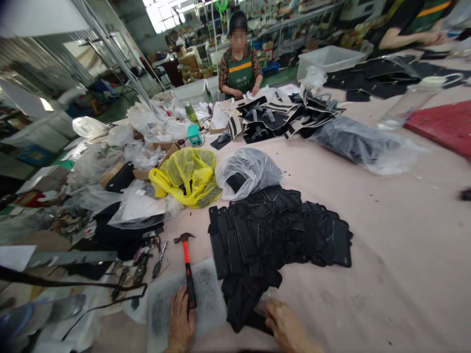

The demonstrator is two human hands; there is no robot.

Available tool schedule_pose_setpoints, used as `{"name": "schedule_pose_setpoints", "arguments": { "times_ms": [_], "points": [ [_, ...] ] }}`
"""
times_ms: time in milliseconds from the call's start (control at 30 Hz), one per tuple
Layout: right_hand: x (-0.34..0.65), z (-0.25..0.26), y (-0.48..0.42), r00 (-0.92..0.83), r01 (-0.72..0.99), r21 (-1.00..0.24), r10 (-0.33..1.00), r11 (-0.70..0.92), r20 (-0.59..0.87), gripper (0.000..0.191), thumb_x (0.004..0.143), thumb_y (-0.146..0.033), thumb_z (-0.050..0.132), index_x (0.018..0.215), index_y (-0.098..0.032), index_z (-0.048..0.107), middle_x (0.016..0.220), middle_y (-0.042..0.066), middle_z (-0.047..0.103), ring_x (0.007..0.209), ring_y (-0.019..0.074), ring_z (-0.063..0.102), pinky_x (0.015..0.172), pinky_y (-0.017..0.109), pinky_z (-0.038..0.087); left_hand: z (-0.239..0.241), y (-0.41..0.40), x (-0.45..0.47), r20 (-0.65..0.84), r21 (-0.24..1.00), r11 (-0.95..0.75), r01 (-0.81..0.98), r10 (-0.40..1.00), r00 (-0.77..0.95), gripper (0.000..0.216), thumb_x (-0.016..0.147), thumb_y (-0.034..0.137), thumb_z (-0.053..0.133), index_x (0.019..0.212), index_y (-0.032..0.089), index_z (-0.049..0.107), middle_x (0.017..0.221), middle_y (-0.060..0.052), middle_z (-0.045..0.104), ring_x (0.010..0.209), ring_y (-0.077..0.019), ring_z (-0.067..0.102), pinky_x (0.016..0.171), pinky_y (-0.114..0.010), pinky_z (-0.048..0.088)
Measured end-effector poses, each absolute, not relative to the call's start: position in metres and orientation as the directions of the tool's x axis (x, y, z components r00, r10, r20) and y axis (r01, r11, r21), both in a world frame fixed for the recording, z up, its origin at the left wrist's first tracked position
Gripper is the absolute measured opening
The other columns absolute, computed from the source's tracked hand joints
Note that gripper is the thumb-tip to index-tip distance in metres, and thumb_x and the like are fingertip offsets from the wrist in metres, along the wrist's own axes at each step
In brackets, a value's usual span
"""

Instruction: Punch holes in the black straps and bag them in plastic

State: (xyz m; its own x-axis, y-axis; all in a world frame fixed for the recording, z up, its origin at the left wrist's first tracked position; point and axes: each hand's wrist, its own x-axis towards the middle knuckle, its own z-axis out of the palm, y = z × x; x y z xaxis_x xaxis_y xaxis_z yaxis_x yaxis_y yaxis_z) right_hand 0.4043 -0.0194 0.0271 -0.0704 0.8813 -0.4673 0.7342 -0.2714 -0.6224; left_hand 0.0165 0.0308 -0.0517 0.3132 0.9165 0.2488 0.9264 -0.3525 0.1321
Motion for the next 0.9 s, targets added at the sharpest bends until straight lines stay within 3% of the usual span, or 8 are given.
{"name": "schedule_pose_setpoints", "arguments": {
  "times_ms": [67, 167, 300, 433, 667, 800, 900],
  "points": [
    [0.421, 0.042, -0.01, -0.2, 0.721, -0.645, 0.815, -0.253, -0.543, 0.016, 0.069, -0.016, 0.045, 0.07, -0.022, 0.06, 0.078, 0.005, 0.065, 0.074, 0.0191, 0.06, 0.069, 0.03, 0.041, -0.051, 0.03, 0.017, 0.233, 0.143, -0.348, 0.926, 0.922, 0.31, 0.037, 0.087, 0.018, 0.043, 0.123, 0.015, 0.053, 0.138, -0.013, 0.053, 0.135, -0.0277, 0.043, 0.111, -0.051, 0.037],
    [0.442, 0.059, 0.004, -0.233, 0.728, -0.635, 0.779, -0.257, -0.583, 0.012, 0.067, -0.014, 0.047, 0.068, -0.021, 0.056, 0.075, 0.004, 0.063, 0.072, 0.0184, 0.056, 0.067, 0.03, 0.036, -0.05, 0.03, 0.017, 0.217, 0.161, -0.346, 0.924, 0.926, 0.309, 0.037, 0.086, 0.017, 0.043, 0.122, 0.014, 0.053, 0.138, -0.014, 0.053, 0.136, -0.0284, 0.042, 0.112, -0.052, 0.036],
    [0.458, 0.071, 0.02, -0.172, 0.708, -0.634, 0.795, -0.31, -0.581, 0.005, 0.073, -0.02, 0.048, 0.069, -0.021, 0.05, 0.072, 0.001, 0.058, 0.07, 0.0162, 0.053, 0.065, 0.028, 0.035, -0.049, 0.029, 0.018, 0.219, 0.186, -0.353, 0.917, 0.925, 0.311, 0.038, 0.086, 0.016, 0.044, 0.123, 0.012, 0.052, 0.139, -0.016, 0.051, 0.137, -0.0298, 0.039, 0.112, -0.054, 0.035],
    [0.46, 0.076, 0.031, -0.1, 0.699, -0.622, 0.813, -0.353, -0.573, 0.011, 0.08, -0.025, 0.046, 0.07, -0.021, 0.048, 0.07, 0.001, 0.057, 0.069, 0.0164, 0.051, 0.064, 0.028, 0.035, -0.048, 0.031, 0.02, 0.172, 0.263, -0.302, 0.916, 0.949, 0.263, 0.039, 0.084, 0.014, 0.045, 0.121, 0.013, 0.055, 0.14, -0.015, 0.051, 0.137, -0.0297, 0.039, 0.113, -0.056, 0.033],
    [0.476, 0.081, 0.015, 0.052, 0.828, -0.423, 0.801, -0.369, -0.597, 0.011, 0.078, -0.018, 0.047, 0.068, -0.02, 0.05, 0.073, 0.006, 0.06, 0.066, 0.0177, 0.052, 0.064, 0.032, 0.031, -0.011, 0.033, 0.03, 0.039, 0.306, -0.144, 0.941, 0.989, 0.139, 0.039, 0.085, 0.012, 0.041, 0.119, 0.014, 0.059, 0.139, -0.016, 0.051, 0.133, -0.0315, 0.044, 0.11, -0.059, 0.037],
    [0.511, 0.09, 0.006, 0.165, 0.758, -0.412, 0.76, -0.506, -0.629, 0.018, 0.08, -0.032, 0.049, 0.066, -0.021, 0.05, 0.066, 0.003, 0.058, 0.064, 0.0175, 0.052, 0.064, 0.031, 0.033, 0.02, 0.029, 0.066, 0.035, 0.486, -0.123, 0.865, 0.992, 0.121, 0.034, 0.09, 0.017, 0.04, 0.119, 0.015, 0.059, 0.131, -0.015, 0.057, 0.123, -0.0268, 0.054, 0.103, -0.046, 0.047],
    [0.522, 0.089, 0.005, 0.219, 0.576, -0.53, 0.742, -0.622, -0.633, 0.032, 0.078, -0.05, 0.052, 0.065, -0.022, 0.05, 0.06, 0.0, 0.052, 0.059, 0.0158, 0.047, 0.059, 0.029, 0.034, 0.027, 0.024, 0.116, -0.132, 0.639, -0.064, 0.766, 0.972, 0.192, 0.032, 0.092, 0.02, 0.039, 0.116, 0.017, 0.06, 0.115, -0.013, 0.066, 0.109, -0.0228, 0.063, 0.094, -0.036, 0.053]
  ]
}}
